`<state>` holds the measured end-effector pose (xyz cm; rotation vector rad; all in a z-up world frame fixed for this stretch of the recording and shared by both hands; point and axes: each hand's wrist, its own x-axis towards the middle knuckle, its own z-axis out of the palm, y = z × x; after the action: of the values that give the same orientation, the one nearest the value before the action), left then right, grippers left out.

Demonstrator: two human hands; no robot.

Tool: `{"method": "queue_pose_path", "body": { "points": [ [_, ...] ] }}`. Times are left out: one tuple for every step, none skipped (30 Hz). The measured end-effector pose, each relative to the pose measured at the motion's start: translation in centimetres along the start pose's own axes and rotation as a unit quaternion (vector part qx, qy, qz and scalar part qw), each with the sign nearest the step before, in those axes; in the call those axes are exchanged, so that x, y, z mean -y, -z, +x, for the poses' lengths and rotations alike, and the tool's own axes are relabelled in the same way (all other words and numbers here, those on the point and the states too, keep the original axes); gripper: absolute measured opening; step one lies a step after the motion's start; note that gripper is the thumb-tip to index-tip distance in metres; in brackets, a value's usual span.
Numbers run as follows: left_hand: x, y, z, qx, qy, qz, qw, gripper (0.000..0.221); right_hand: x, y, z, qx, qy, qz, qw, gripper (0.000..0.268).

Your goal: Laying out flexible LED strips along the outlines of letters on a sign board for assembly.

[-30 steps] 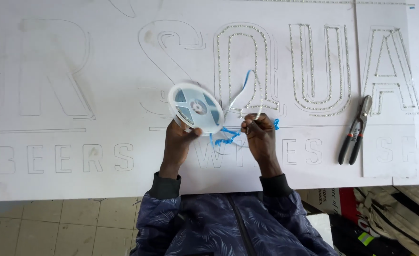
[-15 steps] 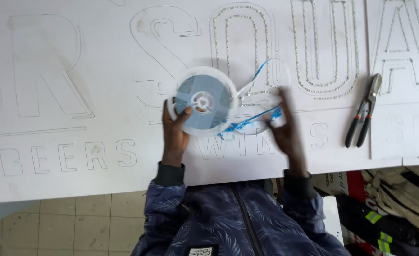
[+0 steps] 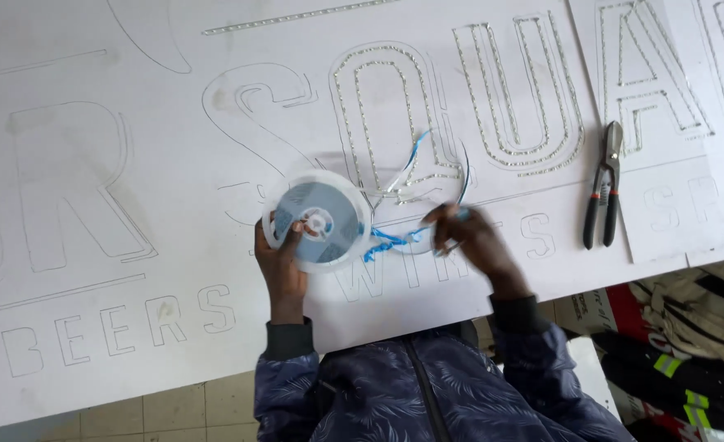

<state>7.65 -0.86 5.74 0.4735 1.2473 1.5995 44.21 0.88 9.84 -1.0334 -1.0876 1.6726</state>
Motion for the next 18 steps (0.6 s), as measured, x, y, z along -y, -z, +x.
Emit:
{"method": "queue_pose_path", "body": {
  "points": [
    [0.1,0.2,0.1,-0.002,0.007,0.004,1.0,0.054,1.1,1.6,-0.2,-0.004,-0.007,0.003,1.0,0.034],
    [0.2,0.5,0.2,0.036,0.004,0.032,0.999,0.066,2.3,3.1,-0.5,-0.084,0.045,0.052,0.994,0.03],
    [0.1,0.5,0.9,0.078,-0.004,0.059,0.995,0.077,3.6,4.7,-0.4,-0.163,0.104,0.099,0.976,0.031],
    [-0.2,0.4,-0.1,0.082,-0.002,0.062,0.995,0.077,3.7,6.3,-1.5,-0.168,0.104,0.101,0.975,0.031],
    [-0.7,-0.2,-0.3,0.181,0.031,0.092,0.979,0.082,4.2,8.2,-1.6,-0.202,0.101,0.137,0.964,0.034],
    [-1.2,-0.6,-0.6,0.278,0.064,0.123,0.95,0.088,4.7,9.9,-1.7,-0.236,0.097,0.174,0.951,0.055],
    [-3.0,-1.9,-1.3,0.277,0.06,0.122,0.951,0.088,5.5,10.9,-1.9,-0.232,0.098,0.174,0.952,0.055],
    [-4.7,-3.1,-2.0,0.359,0.106,0.211,0.903,0.082,6.3,11.8,-2.1,-0.251,0.119,0.156,0.948,0.057],
    [-6.5,-3.8,-3.5,0.426,0.157,0.294,0.841,0.077,6.9,12.6,-2.6,-0.265,0.13,0.137,0.946,0.059],
    [-6.4,-3.2,-3.8,0.415,0.161,0.292,0.846,0.077,7.7,12.5,-3.2,-0.257,0.12,0.137,0.949,0.059],
    [-6.4,-2.8,-3.5,0.428,0.158,0.296,0.839,0.072,8.7,12.5,-3.1,-0.317,0.118,0.11,0.934,0.068],
    [-6.4,-2.5,-3.0,0.441,0.155,0.3,0.831,0.066,9.8,12.5,-2.9,-0.375,0.117,0.083,0.916,0.08],
    [-5.9,-2.5,-2.5,0.436,0.152,0.301,0.834,0.066,10.3,10.5,-2.7,-0.369,0.117,0.085,0.918,0.08],
    [-5.3,-2.6,-1.9,0.377,0.141,0.254,0.88,0.056,10.9,8.6,-2.4,-0.339,0.1,-0.04,0.935,0.039],
    [-4.5,-2.5,-1.6,0.315,0.132,0.202,0.918,0.045,11.4,6.8,-2.5,-0.305,0.08,-0.165,0.935,0.017],
    [-3.5,-2.4,-0.4,0.31,0.132,0.201,0.92,0.045,8.9,7.4,-1.6,-0.3,0.079,-0.166,0.936,0.017],
    [-2.3,-2.6,0.8,0.319,0.095,0.192,0.923,0.047,6.5,8.2,-1.0,-0.247,0.082,-0.396,0.881,0.034],
    [-1.0,-2.7,2.0,0.328,0.058,0.182,0.925,0.05,4.2,8.9,-0.5,-0.178,0.078,-0.601,0.775,0.074]
  ]
}}
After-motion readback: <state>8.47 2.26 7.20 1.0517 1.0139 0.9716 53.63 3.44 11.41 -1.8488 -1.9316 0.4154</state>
